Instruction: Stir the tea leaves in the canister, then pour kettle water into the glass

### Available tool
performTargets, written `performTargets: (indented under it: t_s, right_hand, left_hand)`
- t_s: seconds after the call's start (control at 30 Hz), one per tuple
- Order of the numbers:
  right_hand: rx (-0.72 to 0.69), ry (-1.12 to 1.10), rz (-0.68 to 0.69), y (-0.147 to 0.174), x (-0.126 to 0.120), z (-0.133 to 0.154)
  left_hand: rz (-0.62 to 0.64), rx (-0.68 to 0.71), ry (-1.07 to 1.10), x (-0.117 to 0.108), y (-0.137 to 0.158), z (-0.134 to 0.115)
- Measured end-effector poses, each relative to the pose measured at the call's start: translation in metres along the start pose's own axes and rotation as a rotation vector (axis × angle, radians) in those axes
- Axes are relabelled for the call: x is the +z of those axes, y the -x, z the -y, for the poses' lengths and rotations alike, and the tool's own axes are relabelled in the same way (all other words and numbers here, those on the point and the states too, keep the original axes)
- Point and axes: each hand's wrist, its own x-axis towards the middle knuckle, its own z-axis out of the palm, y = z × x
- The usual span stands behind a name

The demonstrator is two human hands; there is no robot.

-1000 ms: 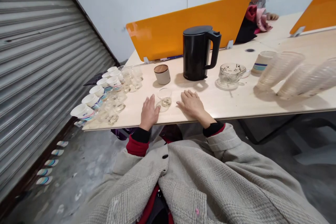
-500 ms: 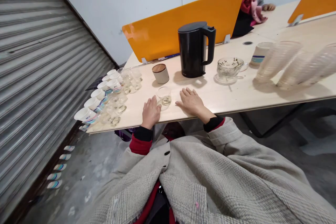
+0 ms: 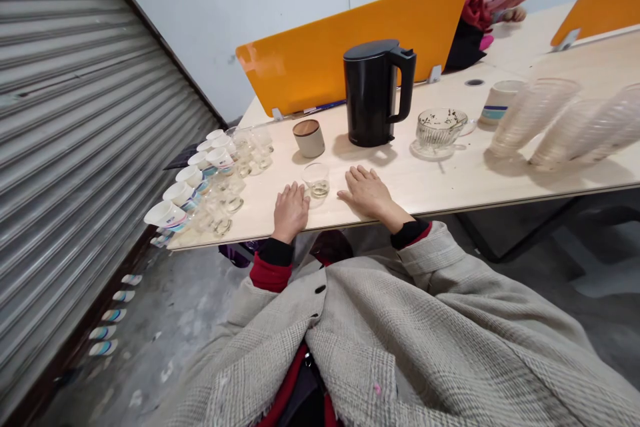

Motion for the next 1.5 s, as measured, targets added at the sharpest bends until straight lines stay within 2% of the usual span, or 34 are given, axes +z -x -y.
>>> performTargets:
  t_s: [0.2,0.87,1.23,1.5]
  right_hand:
    - [-0.006,0.018,-0.006,0.0005,-0.0007,0.0012]
    - [-0.002,0.024,-0.021,-0.0018,0.0057,-0.0029]
    - [-0.009,0.017,-0.037,-0.0008,0.0059,-0.0032]
    - [0.010,0.034,0.001,-0.0007,0.0023,-0.0009]
  left_hand:
    - [-0.034,-0.008,0.050,0.0003,0.0009,-0.0004]
    - [-0.009,-0.012,0.076,-0.0037,0.0010,-0.0021]
    - [-0.001,-0.012,0.044,-0.0035,0.0007,-0.0024]
    - [0.015,-0.026,-0.012,-0.0085,0.0034,-0.0058]
